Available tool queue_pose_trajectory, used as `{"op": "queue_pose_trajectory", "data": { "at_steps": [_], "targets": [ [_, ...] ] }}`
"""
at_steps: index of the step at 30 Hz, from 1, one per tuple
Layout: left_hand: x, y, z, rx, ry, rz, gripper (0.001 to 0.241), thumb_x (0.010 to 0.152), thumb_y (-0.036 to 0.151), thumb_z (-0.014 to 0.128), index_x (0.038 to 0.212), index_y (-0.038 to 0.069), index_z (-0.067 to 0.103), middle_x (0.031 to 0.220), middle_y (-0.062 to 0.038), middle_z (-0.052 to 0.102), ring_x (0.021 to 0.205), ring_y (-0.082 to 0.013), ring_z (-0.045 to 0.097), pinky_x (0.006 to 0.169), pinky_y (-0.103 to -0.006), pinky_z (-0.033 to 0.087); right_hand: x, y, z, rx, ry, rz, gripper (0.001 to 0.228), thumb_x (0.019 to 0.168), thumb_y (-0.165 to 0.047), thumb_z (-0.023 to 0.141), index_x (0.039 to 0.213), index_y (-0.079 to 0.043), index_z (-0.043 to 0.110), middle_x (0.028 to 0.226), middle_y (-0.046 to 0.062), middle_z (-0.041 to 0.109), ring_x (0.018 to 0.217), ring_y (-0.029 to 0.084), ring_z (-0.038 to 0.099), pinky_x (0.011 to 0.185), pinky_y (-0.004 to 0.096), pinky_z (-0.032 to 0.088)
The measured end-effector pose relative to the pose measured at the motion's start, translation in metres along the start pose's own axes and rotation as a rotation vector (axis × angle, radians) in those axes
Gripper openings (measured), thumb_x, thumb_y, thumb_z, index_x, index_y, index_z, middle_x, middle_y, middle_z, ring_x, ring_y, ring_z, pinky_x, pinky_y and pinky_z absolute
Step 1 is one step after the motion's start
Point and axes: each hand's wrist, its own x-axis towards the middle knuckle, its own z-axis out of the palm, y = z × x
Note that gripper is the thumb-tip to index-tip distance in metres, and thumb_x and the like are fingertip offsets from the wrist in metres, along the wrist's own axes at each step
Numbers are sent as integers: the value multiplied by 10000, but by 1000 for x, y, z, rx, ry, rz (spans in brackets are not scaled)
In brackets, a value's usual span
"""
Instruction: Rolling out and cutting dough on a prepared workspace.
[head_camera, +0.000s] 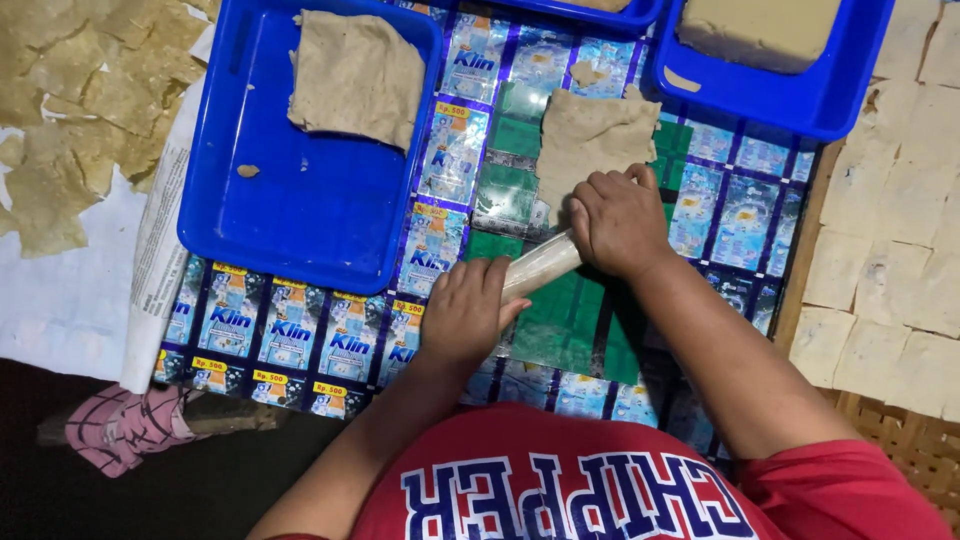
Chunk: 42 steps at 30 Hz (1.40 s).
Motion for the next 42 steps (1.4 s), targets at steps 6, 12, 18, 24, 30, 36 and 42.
{"op": "queue_pose_trajectory", "data": {
  "at_steps": [6,12,18,24,30,36,42],
  "targets": [
    [-19,-13,1,-98,-4,181,513,978,499,550,1233,58,613,1004,-125,590,913,-306,621,808,-405,491,-60,-41,-61,153,-414,85,586,915,-698,482,1061,-139,576,980,96,587,993,319,629,932,511,460],
    [0,-8,-3,-57,42,207,491,896,320,652,1284,28,581,1099,-169,590,1060,-364,620,995,-476,482,-109,-75,-45,47,-288,213,518,975,-583,509,1314,-196,576,1065,81,597,1057,318,635,923,510,470],
    [62,-37,22,-28,173,266,343,958,207,683,1228,12,602,1045,-190,596,1044,-368,620,961,-458,490,-76,-56,-12,-54,-200,306,529,1021,-611,424,1349,-225,575,1134,80,589,1128,306,594,896,485,433],
    [69,-51,24,-72,103,303,570,778,278,792,1240,11,591,1059,-186,596,1057,-378,610,979,-495,476,-65,-54,-16,-2,-341,365,530,958,-569,553,1366,-230,548,1173,79,579,1150,309,571,927,508,435],
    [60,-56,28,-46,127,312,324,985,208,660,1261,52,594,1077,-175,591,1080,-363,611,970,-480,474,-63,-60,-15,-67,-287,339,513,932,-547,591,1334,-228,585,1123,86,598,1124,306,584,912,515,441],
    [98,-66,5,-155,-133,340,627,710,200,839,1283,107,601,1186,-132,648,1251,-327,568,1177,-566,313,-57,-63,-34,77,-458,350,623,924,-488,624,1407,-121,483,1126,117,571,1112,345,594,816,503,519],
    [100,38,-8,-357,-63,277,368,999,116,579,1367,132,576,1514,-157,513,1461,-355,445,1205,-611,319,-112,-137,-78,239,-236,914,679,998,-302,583,1541,-10,298,1114,246,484,1088,531,545,790,593,523]
  ]
}}
